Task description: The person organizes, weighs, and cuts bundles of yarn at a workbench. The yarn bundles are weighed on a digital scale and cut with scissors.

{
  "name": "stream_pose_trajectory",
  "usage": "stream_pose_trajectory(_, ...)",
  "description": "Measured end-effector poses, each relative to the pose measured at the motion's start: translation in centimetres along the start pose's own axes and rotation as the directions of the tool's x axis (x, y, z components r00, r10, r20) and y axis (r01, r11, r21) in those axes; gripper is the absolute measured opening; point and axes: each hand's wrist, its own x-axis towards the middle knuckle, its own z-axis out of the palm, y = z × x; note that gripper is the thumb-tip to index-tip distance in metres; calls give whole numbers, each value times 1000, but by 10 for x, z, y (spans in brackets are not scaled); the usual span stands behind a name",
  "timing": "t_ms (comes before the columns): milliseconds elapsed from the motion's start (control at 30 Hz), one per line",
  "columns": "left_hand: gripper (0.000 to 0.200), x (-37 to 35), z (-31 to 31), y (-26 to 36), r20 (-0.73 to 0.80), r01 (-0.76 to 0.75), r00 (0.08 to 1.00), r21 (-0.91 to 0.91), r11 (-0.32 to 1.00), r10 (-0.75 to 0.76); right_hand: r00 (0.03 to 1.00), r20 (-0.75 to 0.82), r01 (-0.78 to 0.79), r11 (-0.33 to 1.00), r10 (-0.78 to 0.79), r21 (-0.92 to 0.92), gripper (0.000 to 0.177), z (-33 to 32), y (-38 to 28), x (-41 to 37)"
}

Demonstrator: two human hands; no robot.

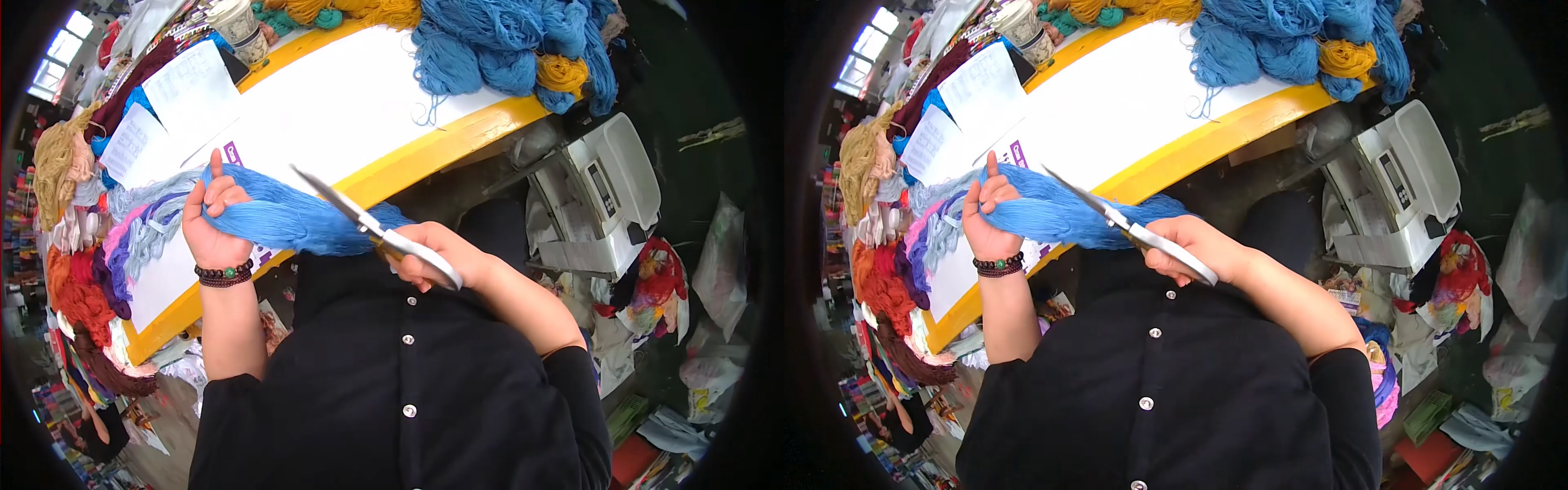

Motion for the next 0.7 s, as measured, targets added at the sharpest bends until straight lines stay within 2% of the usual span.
stream_pose_trajectory(67,46,8,14,-13,19,51,998,36,998,-52,973,-23,231,970,-230,80,36,-3,-3,-10)
stream_pose_trajectory(133,45,18,27,-31,48,176,982,88,980,-181,928,-208,264,940,-308,-217,40,-2,-19,-29)
stream_pose_trajectory(167,45,22,36,-43,9,253,966,148,956,-258,939,-265,147,951,-221,-272,34,-5,-26,-42)
stream_pose_trajectory(233,43,31,52,-73,-66,402,914,288,869,-401,893,-400,112,963,-205,-244,30,-8,-17,-62)
stream_pose_trajectory(267,43,38,56,-85,-96,484,868,388,784,-487,876,-462,35,974,-138,-224,29,-10,-17,-78)
stream_pose_trajectory(333,39,56,66,-108,-200,623,751,532,574,-629,866,-500,-26,998,-8,-61,17,-16,-4,-103)
stream_pose_trajectory(367,34,70,67,-116,-225,654,675,624,428,-703,868,-486,-47,957,-103,-287,20,-27,8,-115)
stream_pose_trajectory(400,31,85,69,-121,-298,714,579,634,296,-759,877,-433,-15,890,-207,-455,33,-33,18,-125)
stream_pose_trajectory(433,29,99,72,-125,-375,759,475,633,154,-796,899,-389,9,894,-204,-448,43,-34,20,-132)
stream_pose_trajectory(467,25,108,80,-131,-447,753,438,657,47,-780,918,-343,32,897,-201,-441,54,-34,21,-139)
stream_pose_trajectory(500,24,118,87,-133,-473,719,409,693,-42,-780,948,-277,15,889,-159,-458,68,-37,22,-142)
stream_pose_trajectory(533,23,127,94,-136,-499,677,384,724,-130,-777,958,-235,48,896,-167,-441,72,-38,25,-142)
stream_pose_trajectory(600,20,133,110,-145,-541,634,407,747,-198,-736,982,-136,70,916,-134,-394,83,-41,32,-137)
stream_pose_trajectory(700,19,138,128,-150,-641,568,430,739,-361,-636,995,15,102,972,-101,-214,88,-48,38,-119)
